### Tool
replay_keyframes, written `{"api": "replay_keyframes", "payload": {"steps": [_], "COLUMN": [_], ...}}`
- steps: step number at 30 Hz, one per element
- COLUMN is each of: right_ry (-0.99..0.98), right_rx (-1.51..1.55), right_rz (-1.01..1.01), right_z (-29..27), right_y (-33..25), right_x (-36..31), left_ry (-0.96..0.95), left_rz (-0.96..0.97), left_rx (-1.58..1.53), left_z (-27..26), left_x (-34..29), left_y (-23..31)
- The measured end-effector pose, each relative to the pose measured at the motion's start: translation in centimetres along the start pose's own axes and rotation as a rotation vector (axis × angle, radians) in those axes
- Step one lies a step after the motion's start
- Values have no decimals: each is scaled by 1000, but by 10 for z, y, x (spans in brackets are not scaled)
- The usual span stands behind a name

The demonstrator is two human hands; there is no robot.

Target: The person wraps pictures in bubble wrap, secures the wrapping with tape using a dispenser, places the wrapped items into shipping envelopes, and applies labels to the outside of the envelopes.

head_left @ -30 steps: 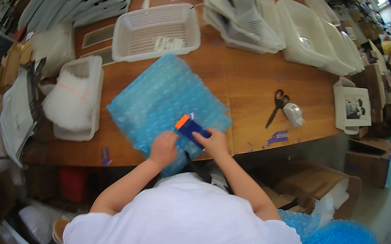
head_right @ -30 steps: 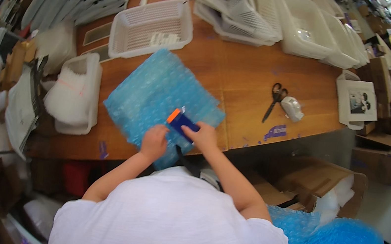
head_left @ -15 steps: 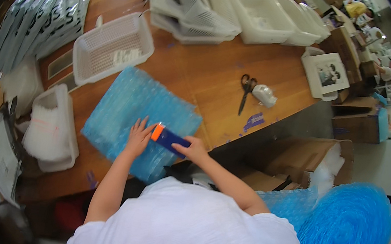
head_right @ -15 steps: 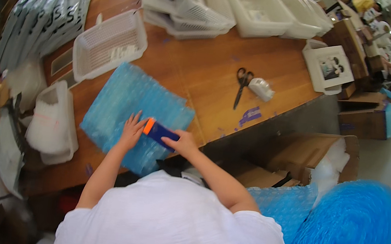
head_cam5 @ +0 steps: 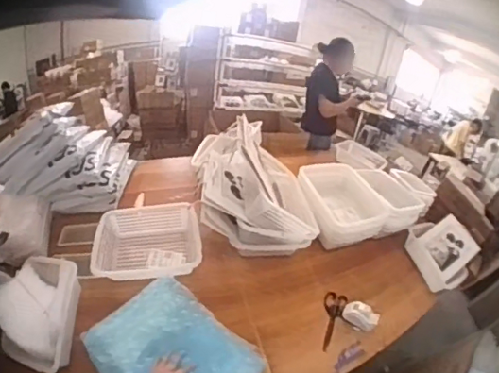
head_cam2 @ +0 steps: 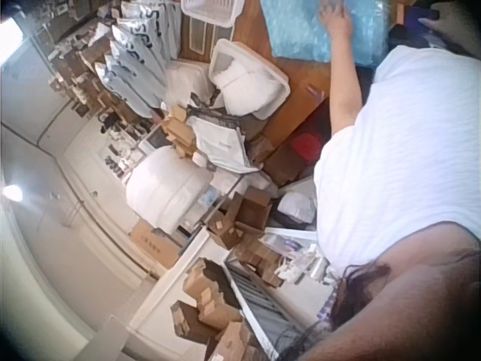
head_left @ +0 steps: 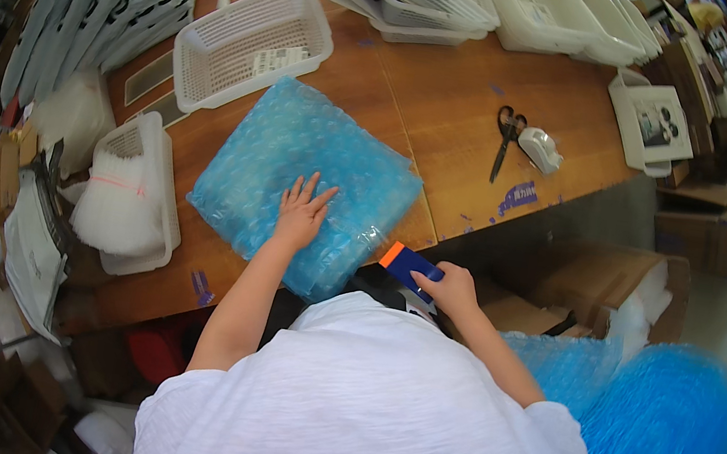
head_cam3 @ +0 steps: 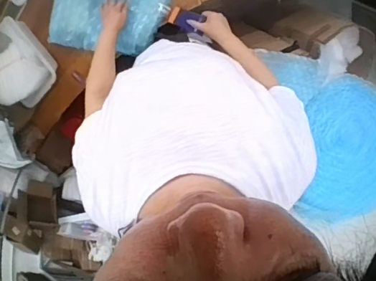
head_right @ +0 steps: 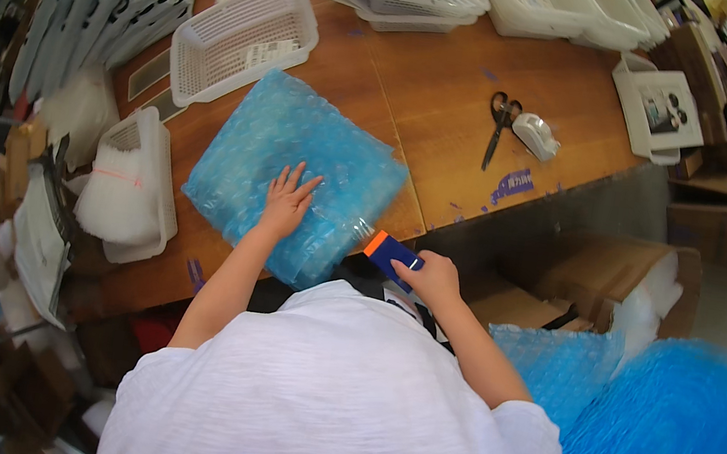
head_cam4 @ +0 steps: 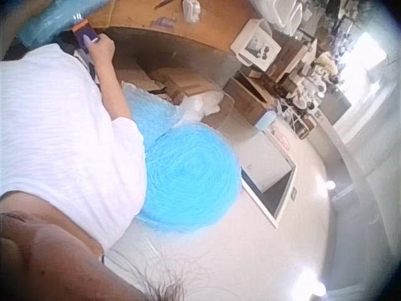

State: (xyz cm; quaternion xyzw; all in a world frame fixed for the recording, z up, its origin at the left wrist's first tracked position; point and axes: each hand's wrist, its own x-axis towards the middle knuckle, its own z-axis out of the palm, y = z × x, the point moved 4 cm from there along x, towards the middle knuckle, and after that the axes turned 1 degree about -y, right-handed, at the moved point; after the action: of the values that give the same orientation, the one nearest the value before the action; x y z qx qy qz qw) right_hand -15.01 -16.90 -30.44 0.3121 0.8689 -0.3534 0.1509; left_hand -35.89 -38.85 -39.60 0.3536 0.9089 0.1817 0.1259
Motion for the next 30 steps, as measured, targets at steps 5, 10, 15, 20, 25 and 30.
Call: {"api": "replay_keyframes", "payload": {"steps": [5, 10, 15, 20, 25, 30], "right_ry": [-94, 68, 476, 535, 531, 726], "right_rx": [-110, 26, 580, 388, -293, -461], "right_rz": [114, 279, 618, 61, -270, -269], "right_z": [-5, 50, 83, -24, -41, -31], "right_y": [8, 36, 187, 118, 81, 65], "right_x": [-24, -32, -60, -45, 47, 86], "left_ry": [-29, 0, 9, -31, 314, 174], "left_rz": [80, 171, 175, 115, 92, -369], "left_rx": [48, 59, 37, -419, -128, 191], "left_z": [12, 22, 17, -3, -81, -74], "left_x": [-26, -26, -21, -15, 46, 77], "left_y": [28, 54, 53, 35, 26, -74]}}
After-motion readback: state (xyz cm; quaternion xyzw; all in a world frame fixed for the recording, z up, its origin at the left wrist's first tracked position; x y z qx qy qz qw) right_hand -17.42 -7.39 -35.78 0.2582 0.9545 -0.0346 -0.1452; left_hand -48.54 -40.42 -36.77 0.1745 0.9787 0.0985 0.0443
